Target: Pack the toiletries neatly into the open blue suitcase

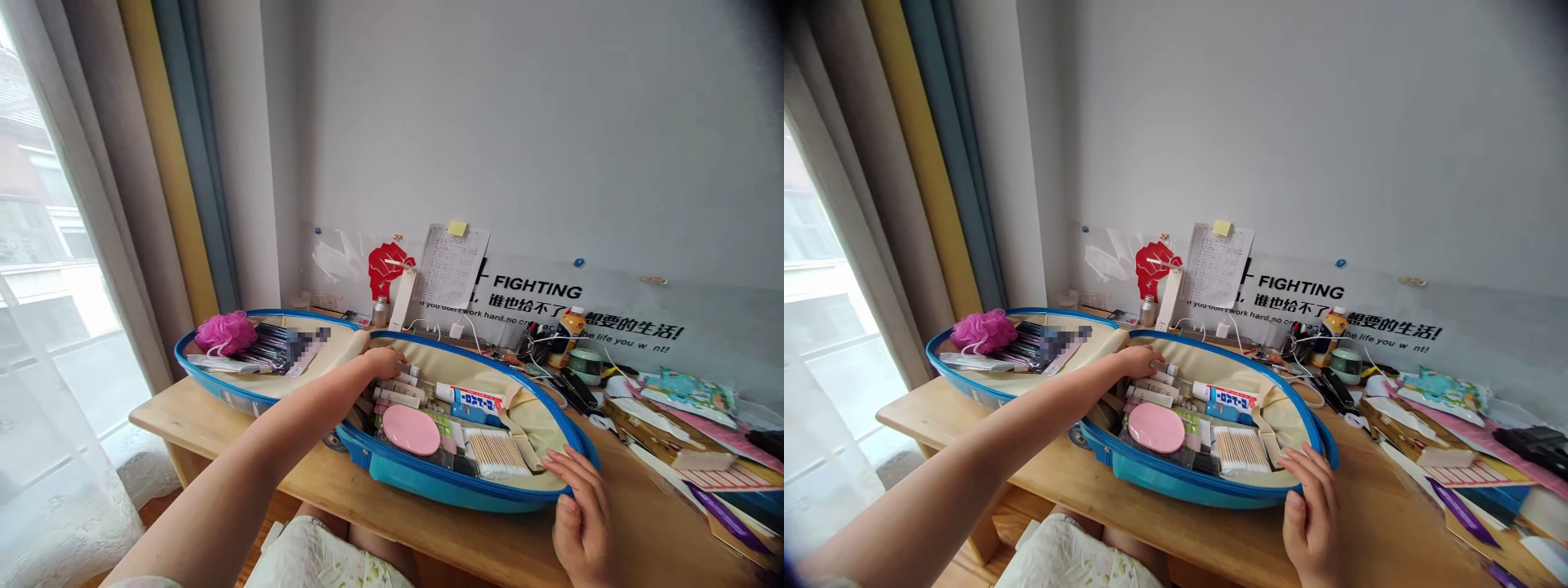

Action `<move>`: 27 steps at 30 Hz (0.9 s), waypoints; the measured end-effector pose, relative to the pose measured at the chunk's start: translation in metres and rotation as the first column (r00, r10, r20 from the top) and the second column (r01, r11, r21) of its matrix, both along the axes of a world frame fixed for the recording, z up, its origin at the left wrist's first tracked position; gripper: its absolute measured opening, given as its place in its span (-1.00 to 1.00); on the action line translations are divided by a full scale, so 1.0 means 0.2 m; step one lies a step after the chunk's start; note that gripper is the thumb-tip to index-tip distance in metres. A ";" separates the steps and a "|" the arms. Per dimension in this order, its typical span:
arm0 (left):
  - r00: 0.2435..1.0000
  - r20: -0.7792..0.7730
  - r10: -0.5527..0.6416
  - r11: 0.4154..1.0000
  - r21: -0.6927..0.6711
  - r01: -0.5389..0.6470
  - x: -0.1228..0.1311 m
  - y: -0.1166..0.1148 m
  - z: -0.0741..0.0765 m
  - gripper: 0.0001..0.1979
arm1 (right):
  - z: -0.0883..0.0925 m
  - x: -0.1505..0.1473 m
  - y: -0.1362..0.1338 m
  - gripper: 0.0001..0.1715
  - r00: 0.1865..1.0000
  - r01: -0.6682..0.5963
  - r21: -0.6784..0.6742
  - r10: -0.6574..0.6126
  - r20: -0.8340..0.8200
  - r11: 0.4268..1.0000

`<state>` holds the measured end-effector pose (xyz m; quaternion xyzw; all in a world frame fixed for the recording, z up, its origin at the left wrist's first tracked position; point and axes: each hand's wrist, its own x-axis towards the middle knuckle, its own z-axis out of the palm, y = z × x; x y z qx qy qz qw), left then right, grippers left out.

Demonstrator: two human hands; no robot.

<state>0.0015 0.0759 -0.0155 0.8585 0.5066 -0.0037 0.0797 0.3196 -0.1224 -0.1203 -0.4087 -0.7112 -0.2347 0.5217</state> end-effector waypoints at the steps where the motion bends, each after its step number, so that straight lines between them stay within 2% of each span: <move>1: 1.000 0.007 0.007 1.000 0.010 -0.007 0.00 -0.01 0.01 -0.54 | 0.00 0.00 0.00 -0.58 1.000 0.000 0.000 0.000 0.000 1.000; 4: 0.997 0.061 0.048 0.995 0.087 -0.053 0.00 -0.03 0.05 -0.52 | 0.00 0.00 0.01 -0.58 1.000 -0.008 0.015 0.008 -0.004 1.000; 7: 0.977 0.159 0.140 0.963 0.209 -0.172 -0.07 -0.03 0.15 -0.53 | 0.00 0.00 0.01 -0.60 1.000 -0.011 0.019 0.010 0.007 1.000; 10: 0.923 0.229 0.308 0.886 0.283 -0.366 -0.28 -0.01 0.27 -0.53 | 0.01 0.00 0.01 -0.61 1.000 -0.001 0.016 0.001 0.016 1.000; 13: 0.815 0.247 0.523 0.759 0.300 -0.578 -0.61 -0.02 0.31 -0.48 | 0.01 0.00 0.01 -0.61 1.000 0.000 0.030 -0.001 0.022 1.000; 16: 0.689 0.231 0.687 0.620 0.309 -0.721 -0.98 -0.06 0.24 -0.36 | 0.01 0.00 0.01 -0.61 1.000 -0.004 0.035 0.003 0.026 0.999; 17: 0.614 0.206 0.762 0.543 0.312 -0.779 -1.09 -0.08 0.21 -0.32 | 0.01 -0.01 0.01 -0.60 1.000 -0.005 0.032 0.004 0.024 0.999; 19: 0.497 0.153 0.854 0.440 0.297 -0.848 -1.28 -0.10 0.13 -0.28 | 0.01 -0.01 0.01 -0.60 1.000 -0.003 0.027 0.002 0.017 1.000; 21: 0.453 0.110 0.885 0.411 0.272 -0.870 -1.40 -0.12 0.06 -0.29 | 0.01 -0.01 0.01 -0.58 1.000 0.003 0.022 -0.003 0.014 1.000; 23: 0.455 0.092 0.886 0.420 0.259 -0.870 -1.46 -0.14 0.02 -0.33 | 0.00 0.00 0.01 -0.57 1.000 0.009 0.023 -0.010 0.012 1.000; 27: 0.483 0.109 0.869 0.444 0.262 -0.857 -1.50 -0.15 0.01 -0.53 | 0.00 0.00 0.01 -0.57 1.000 0.020 0.024 -0.020 0.004 1.000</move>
